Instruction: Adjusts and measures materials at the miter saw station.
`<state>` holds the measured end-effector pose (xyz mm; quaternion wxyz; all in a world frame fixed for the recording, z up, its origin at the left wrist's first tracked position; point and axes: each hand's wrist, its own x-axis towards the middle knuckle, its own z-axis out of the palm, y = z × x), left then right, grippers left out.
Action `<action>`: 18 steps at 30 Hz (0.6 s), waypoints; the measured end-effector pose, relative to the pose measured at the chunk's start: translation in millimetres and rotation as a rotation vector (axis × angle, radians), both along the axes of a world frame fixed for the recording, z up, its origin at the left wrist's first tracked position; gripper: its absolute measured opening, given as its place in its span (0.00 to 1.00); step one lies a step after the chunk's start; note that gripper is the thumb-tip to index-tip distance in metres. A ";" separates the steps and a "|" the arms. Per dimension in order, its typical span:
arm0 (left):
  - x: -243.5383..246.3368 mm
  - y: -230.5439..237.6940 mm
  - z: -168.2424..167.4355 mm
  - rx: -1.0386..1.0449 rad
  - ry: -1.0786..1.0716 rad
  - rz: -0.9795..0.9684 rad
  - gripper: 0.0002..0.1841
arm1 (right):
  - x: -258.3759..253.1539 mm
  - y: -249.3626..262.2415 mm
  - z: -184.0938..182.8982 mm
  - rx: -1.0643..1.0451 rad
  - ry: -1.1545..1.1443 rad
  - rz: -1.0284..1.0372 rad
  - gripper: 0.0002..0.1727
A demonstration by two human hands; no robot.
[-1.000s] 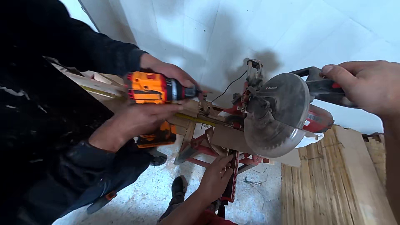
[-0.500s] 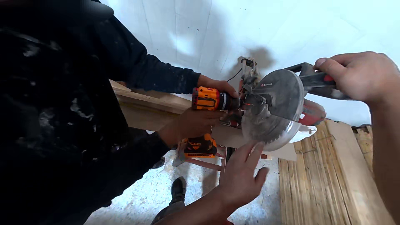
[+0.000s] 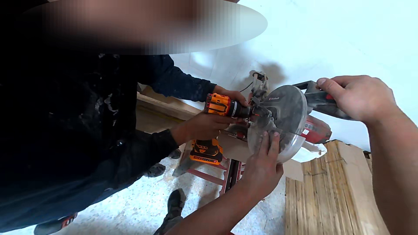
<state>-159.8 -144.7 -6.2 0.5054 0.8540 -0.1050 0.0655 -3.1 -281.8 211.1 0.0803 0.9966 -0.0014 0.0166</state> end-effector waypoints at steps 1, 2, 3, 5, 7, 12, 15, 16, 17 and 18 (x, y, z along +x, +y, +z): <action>0.2 0.4 0.2 0.000 0.001 -0.001 0.45 | 0.4 -0.7 -0.2 -0.001 -0.001 0.006 0.46; 0.6 1.2 0.3 0.002 0.004 -0.007 0.46 | 1.3 -1.2 -0.5 0.004 -0.003 0.014 0.46; 0.9 1.3 -0.9 -0.004 -0.017 0.004 0.46 | 2.1 -1.3 -0.8 0.007 -0.005 0.021 0.46; 0.7 1.6 -1.5 -0.004 -0.025 0.005 0.46 | 2.4 -1.3 -1.5 0.001 -0.008 0.025 0.47; 0.8 1.9 -2.0 0.001 -0.027 0.004 0.46 | 1.9 -1.1 -1.4 -0.006 -0.011 0.032 0.46; 0.4 1.4 -1.6 -0.010 -0.014 0.005 0.46 | 1.1 -1.0 -1.3 -0.012 -0.008 0.031 0.46; 0.3 3.1 -2.0 -0.011 0.000 -0.010 0.47 | 1.9 -1.5 -1.6 -0.013 -0.009 0.028 0.46; 0.4 4.0 -1.9 -0.009 -0.002 -0.014 0.47 | 2.1 -1.7 -1.8 -0.017 -0.011 0.031 0.46; 0.5 4.6 -1.9 -0.011 -0.002 -0.016 0.47 | 2.0 -1.6 -1.9 -0.018 -0.014 0.031 0.46; 0.5 4.9 -1.7 -0.013 -0.003 -0.018 0.46 | 1.7 -1.4 -1.7 -0.012 -0.014 0.029 0.46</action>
